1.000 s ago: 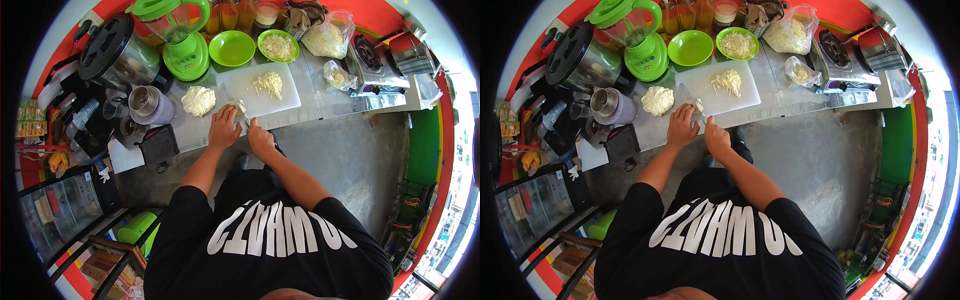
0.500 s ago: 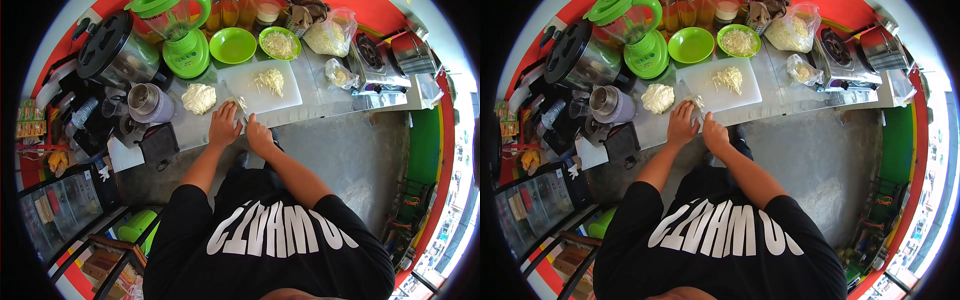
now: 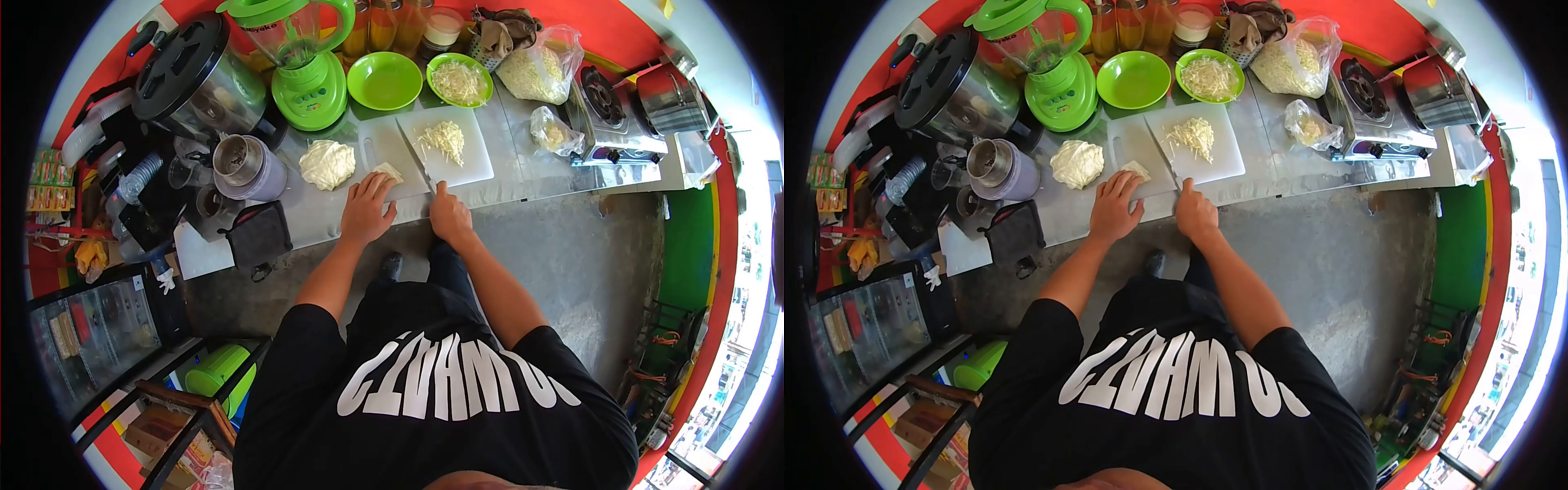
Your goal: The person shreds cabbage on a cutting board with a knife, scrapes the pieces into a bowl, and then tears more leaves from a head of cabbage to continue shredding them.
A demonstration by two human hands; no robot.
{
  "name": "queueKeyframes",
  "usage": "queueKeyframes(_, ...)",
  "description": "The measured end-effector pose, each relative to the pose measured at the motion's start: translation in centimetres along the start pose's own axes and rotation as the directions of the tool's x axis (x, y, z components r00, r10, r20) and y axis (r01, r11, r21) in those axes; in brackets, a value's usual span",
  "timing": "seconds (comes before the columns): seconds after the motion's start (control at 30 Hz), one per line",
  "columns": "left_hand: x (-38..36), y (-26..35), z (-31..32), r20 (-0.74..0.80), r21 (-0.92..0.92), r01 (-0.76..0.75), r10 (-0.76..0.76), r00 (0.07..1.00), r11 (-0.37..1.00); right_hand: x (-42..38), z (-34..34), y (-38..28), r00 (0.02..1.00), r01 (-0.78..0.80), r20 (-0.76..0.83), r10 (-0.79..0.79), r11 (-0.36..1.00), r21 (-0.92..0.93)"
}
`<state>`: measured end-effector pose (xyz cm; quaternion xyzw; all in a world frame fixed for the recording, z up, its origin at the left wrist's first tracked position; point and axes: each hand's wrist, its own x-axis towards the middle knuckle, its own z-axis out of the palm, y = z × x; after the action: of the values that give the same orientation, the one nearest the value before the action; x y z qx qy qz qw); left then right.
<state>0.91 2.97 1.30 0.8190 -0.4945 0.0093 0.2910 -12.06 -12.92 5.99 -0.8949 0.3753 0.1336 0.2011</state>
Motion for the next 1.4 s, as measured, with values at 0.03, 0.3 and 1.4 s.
queueKeyframes(0.03, 0.0, 0.0, 0.0, 0.001, 0.004, -0.006, 0.006, 1.0, 1.0, 0.2, -0.1, -0.1, 1.0, -0.013, -0.016, 0.013, 1.0, 0.024)
queueKeyframes(0.3, 0.1, 0.2, -0.5, -0.006, -0.01, 0.028, -0.028, 1.0, 1.0, -2.6, 0.3, -0.7, 0.994, 0.111, -0.001, -0.112, 0.982, 0.156)
queueKeyframes(1.4, 0.0, 0.0, -0.3, 0.04, -0.009, -0.09, 0.091, 0.995, 0.996, -3.6, 0.5, -1.0, 0.989, 0.093, -0.126, -0.076, 0.987, 0.131)
